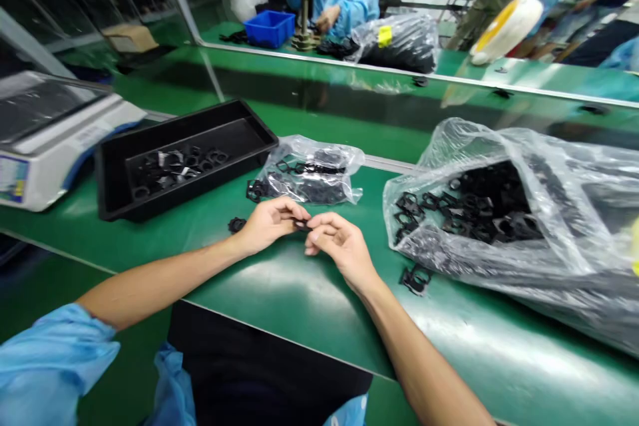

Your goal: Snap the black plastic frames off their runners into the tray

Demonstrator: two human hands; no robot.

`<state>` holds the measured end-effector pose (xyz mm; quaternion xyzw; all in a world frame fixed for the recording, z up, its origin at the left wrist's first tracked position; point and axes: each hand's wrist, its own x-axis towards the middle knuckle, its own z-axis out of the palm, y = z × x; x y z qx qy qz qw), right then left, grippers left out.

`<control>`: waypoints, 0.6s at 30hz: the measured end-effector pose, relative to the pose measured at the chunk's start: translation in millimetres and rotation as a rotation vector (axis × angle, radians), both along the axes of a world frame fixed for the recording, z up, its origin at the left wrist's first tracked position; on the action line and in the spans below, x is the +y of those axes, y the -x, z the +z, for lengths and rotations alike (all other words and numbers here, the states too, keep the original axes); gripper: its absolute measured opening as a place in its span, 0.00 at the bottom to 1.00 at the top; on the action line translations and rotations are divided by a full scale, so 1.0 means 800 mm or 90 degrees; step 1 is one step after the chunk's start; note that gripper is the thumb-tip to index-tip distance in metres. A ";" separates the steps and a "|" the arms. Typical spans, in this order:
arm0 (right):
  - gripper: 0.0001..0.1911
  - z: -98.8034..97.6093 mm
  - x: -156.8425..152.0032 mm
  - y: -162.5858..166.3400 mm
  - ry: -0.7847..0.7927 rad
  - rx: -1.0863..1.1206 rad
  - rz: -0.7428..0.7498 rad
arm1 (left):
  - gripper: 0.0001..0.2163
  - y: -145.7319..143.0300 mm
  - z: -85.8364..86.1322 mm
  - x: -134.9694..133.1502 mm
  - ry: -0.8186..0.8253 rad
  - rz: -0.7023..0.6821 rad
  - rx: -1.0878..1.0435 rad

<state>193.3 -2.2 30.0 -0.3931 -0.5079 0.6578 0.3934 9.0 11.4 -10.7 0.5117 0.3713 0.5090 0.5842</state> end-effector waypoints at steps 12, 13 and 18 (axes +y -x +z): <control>0.26 -0.021 0.015 0.004 -0.084 -0.118 -0.073 | 0.08 0.199 0.088 0.005 -0.265 0.465 0.539; 0.26 -0.023 0.014 0.005 -0.088 -0.119 -0.069 | 0.09 0.218 0.090 0.007 -0.242 0.480 0.587; 0.24 -0.028 0.014 0.004 -0.105 -0.115 -0.037 | 0.13 0.233 0.087 -0.004 -0.293 0.457 0.776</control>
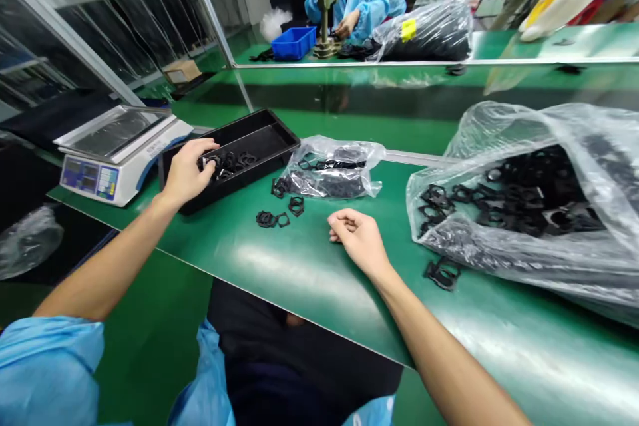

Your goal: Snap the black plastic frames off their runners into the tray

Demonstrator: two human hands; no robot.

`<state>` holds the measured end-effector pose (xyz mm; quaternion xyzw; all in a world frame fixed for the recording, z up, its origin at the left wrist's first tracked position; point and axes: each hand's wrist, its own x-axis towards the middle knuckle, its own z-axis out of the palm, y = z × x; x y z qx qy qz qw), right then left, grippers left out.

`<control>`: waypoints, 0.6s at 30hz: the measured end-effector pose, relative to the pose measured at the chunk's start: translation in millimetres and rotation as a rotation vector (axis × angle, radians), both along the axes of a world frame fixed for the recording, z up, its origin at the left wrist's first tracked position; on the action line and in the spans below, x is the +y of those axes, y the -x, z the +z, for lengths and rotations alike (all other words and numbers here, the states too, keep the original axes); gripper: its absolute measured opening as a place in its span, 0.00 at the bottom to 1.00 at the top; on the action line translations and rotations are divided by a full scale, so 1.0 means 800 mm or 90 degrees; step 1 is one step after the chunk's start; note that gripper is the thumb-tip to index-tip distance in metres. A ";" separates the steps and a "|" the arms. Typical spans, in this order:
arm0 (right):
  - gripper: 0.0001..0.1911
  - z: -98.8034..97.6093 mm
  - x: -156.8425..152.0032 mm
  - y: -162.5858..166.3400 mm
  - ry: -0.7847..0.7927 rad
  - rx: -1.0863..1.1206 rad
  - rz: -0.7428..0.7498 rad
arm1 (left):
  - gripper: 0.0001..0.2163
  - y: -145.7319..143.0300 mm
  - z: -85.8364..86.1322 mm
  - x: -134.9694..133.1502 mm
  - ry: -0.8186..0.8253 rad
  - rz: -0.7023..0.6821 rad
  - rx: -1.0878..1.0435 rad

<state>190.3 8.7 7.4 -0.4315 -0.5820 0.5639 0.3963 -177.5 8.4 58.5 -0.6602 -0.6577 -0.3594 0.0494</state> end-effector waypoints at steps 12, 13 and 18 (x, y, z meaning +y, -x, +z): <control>0.06 0.029 -0.048 -0.016 -0.285 -0.425 0.163 | 0.14 -0.076 -0.062 -0.057 0.227 -0.390 0.051; 0.06 0.035 -0.061 -0.030 -0.310 -0.467 0.152 | 0.14 -0.072 -0.063 -0.061 0.210 -0.383 0.036; 0.08 0.037 -0.112 -0.123 -0.290 -0.617 -0.229 | 0.11 -0.068 -0.059 -0.086 0.100 -0.298 -0.039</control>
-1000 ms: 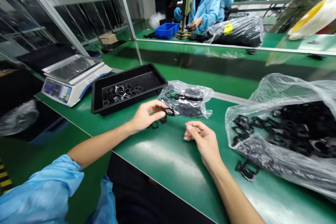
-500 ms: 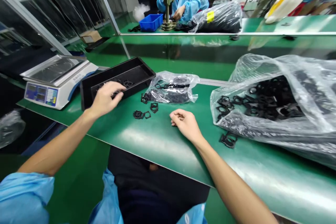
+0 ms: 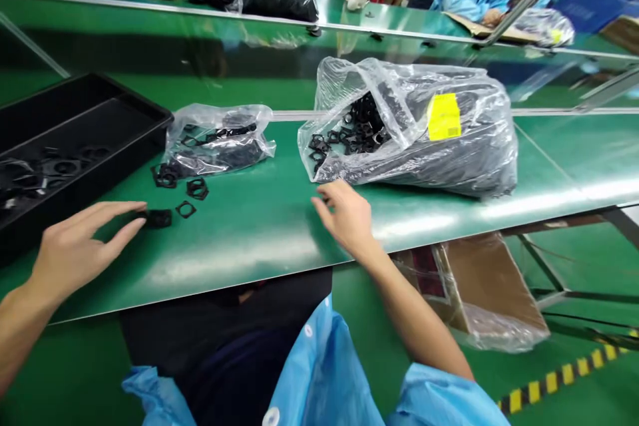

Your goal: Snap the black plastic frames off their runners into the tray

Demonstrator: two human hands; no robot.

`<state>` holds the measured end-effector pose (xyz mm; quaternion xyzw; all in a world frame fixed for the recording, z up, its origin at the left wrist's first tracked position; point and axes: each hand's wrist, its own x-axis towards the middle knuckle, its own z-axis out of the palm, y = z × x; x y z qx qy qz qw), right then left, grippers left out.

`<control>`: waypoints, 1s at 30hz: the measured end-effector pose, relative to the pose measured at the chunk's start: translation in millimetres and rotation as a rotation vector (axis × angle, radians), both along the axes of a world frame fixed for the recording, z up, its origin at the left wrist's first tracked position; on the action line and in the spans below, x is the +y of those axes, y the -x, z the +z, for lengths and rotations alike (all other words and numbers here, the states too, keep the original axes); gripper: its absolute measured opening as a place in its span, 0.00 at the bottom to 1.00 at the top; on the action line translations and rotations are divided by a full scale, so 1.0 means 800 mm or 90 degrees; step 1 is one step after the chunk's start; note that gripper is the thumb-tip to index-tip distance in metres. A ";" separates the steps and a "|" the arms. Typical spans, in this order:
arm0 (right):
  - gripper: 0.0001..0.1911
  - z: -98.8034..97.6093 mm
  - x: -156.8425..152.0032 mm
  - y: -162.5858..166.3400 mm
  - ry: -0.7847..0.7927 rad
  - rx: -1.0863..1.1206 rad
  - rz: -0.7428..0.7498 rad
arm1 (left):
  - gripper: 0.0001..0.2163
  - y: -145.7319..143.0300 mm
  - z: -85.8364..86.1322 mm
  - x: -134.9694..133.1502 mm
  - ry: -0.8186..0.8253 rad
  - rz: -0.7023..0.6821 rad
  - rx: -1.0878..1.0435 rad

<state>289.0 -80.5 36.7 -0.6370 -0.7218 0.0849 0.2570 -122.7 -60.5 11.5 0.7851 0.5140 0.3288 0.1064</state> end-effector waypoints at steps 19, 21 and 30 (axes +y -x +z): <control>0.19 -0.017 0.110 0.099 0.080 -0.081 0.251 | 0.10 0.001 -0.025 0.021 -0.007 -0.025 0.021; 0.19 -0.013 0.121 0.110 0.035 -0.061 0.259 | 0.09 0.004 -0.027 0.017 -0.019 -0.045 0.021; 0.21 -0.043 0.103 0.143 0.104 0.249 0.459 | 0.09 -0.008 -0.034 0.008 -0.051 0.000 0.050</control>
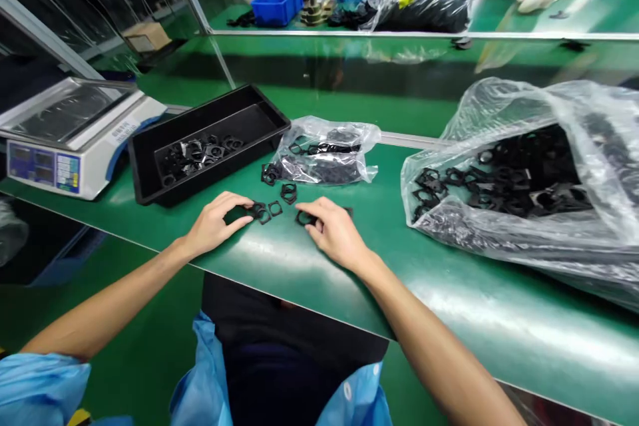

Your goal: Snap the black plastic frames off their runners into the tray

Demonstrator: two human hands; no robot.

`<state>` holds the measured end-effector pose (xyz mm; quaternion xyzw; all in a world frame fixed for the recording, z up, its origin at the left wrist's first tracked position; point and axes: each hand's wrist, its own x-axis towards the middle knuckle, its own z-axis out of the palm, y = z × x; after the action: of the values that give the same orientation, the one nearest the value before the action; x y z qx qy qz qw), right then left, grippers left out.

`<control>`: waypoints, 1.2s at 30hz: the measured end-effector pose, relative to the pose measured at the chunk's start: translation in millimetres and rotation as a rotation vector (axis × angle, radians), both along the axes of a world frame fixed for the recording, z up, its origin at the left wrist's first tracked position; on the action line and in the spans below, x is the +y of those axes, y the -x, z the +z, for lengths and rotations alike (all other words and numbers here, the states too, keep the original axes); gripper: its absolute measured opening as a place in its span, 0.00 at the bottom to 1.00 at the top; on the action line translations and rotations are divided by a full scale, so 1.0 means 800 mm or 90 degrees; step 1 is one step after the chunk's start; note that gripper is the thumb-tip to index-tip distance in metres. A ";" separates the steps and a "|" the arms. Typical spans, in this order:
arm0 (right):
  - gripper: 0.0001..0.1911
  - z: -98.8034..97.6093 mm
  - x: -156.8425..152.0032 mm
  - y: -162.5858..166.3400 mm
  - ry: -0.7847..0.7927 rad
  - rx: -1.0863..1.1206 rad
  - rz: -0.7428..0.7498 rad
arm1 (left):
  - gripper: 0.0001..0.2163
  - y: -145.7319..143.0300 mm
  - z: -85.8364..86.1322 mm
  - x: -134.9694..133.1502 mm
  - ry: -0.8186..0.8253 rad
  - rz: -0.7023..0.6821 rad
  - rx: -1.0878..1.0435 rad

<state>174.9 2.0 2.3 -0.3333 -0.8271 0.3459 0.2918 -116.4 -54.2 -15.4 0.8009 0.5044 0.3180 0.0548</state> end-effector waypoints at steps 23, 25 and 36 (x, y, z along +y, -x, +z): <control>0.15 -0.007 -0.022 -0.014 0.468 0.317 -0.171 | 0.10 -0.159 0.004 0.058 -0.163 -0.255 -0.257; 0.16 -0.004 -0.023 -0.014 0.509 0.346 -0.162 | 0.10 -0.151 0.002 0.053 -0.134 -0.241 -0.265; 0.19 0.016 -0.012 -0.014 0.595 0.423 -0.235 | 0.05 -0.144 0.006 0.060 -0.049 -0.140 -0.349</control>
<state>186.0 -7.6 14.9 -0.4383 -0.3805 0.7020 0.4126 -1.1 -6.3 -10.4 0.7365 0.3683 0.5337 0.1926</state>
